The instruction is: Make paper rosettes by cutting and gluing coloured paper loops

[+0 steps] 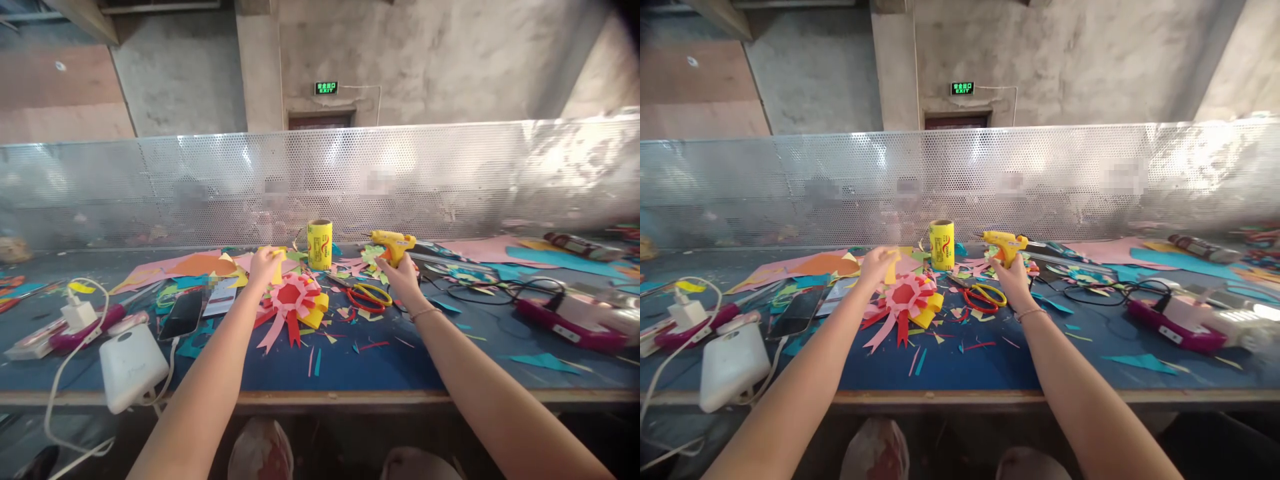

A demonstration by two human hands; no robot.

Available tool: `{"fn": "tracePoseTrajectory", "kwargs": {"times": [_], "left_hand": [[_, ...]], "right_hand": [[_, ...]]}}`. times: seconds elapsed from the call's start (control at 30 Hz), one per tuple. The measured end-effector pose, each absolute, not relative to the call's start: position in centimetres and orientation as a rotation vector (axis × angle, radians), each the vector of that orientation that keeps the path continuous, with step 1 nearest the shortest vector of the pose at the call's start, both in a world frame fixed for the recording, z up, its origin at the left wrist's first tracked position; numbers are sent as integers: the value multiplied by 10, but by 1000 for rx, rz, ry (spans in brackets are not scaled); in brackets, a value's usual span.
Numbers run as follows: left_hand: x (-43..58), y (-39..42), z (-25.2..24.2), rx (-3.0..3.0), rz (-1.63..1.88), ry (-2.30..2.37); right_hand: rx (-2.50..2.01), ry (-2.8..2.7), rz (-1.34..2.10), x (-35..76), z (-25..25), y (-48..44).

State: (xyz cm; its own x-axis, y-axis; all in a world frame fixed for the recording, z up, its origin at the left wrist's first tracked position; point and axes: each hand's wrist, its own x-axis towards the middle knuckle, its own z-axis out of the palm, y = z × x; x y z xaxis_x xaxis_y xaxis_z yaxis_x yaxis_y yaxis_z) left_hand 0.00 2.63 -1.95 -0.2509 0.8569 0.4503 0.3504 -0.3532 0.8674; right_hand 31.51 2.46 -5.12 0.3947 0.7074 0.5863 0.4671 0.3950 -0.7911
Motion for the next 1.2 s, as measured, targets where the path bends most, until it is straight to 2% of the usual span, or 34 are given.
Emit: {"fn": "tracePoseTrajectory", "kwargs": {"times": [0.17,0.43,0.93,1.2], "left_hand": [[-11,43,-36,1391,1741,1527],[34,19,-33,994,1628,841],[53,14,-50,1189,1609,874],[50,9,-48,1378,1662,1067]], "right_hand": [[-1290,-1220,165,315,-52,25],[-1571,-1365,-74,297,-49,9],[-1676,-1748,-407,264,-49,-10],[-1649,-1818,-555,264,-53,-8]]}}
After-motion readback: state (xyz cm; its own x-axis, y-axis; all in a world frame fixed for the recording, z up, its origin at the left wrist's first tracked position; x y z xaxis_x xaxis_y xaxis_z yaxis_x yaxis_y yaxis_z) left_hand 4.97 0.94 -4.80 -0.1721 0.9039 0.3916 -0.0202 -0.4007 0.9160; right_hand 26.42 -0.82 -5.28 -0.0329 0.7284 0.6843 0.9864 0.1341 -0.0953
